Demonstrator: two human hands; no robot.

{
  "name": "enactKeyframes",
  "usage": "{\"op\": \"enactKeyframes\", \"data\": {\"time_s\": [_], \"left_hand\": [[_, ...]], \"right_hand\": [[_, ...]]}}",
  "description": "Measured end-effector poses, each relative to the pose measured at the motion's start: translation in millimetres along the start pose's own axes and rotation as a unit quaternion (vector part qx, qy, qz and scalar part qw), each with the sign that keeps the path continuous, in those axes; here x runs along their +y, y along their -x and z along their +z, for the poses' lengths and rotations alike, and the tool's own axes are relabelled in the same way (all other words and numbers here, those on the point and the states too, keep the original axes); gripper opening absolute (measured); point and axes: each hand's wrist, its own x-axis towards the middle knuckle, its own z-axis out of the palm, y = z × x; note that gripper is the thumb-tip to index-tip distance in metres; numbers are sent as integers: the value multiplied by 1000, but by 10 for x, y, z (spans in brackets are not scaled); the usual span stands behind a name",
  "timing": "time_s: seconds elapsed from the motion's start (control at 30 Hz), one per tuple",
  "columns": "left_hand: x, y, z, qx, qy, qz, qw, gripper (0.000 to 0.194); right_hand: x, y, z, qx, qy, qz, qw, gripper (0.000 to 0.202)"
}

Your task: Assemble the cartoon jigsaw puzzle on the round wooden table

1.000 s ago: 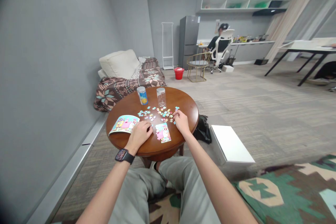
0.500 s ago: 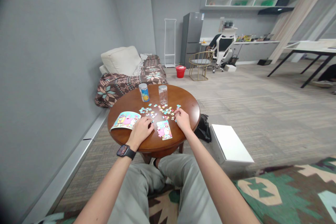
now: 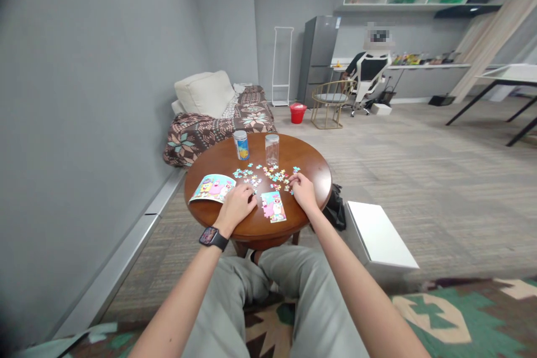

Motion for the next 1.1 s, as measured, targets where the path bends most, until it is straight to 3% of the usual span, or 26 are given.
{"op": "enactKeyframes", "data": {"time_s": [0.1, 0.17, 0.27, 0.43, 0.7, 1.1], "left_hand": [[-1, 5, -4, 3, -3, -3, 1000, 17], [4, 10, -16, 1, 1, -7, 1000, 16], [14, 16, -35, -3, 4, -15, 1000, 15], [11, 24, -19, -2, 4, -24, 1000, 12], [-4, 23, 35, 4, 5, -29, 1000, 12], [16, 18, -18, 2, 17, -33, 999, 11]], "right_hand": [[-6, -64, 21, -4, 35, 4, 999, 25], [-40, -147, 66, -33, 89, -47, 994, 26], [-152, -327, 172, -88, 180, -137, 970, 22], [-353, -636, 386, -149, 264, -165, 939, 8], [-407, -805, 559, -206, 324, -142, 913, 10], [-542, -878, 587, -251, 306, -46, 917, 17]]}}
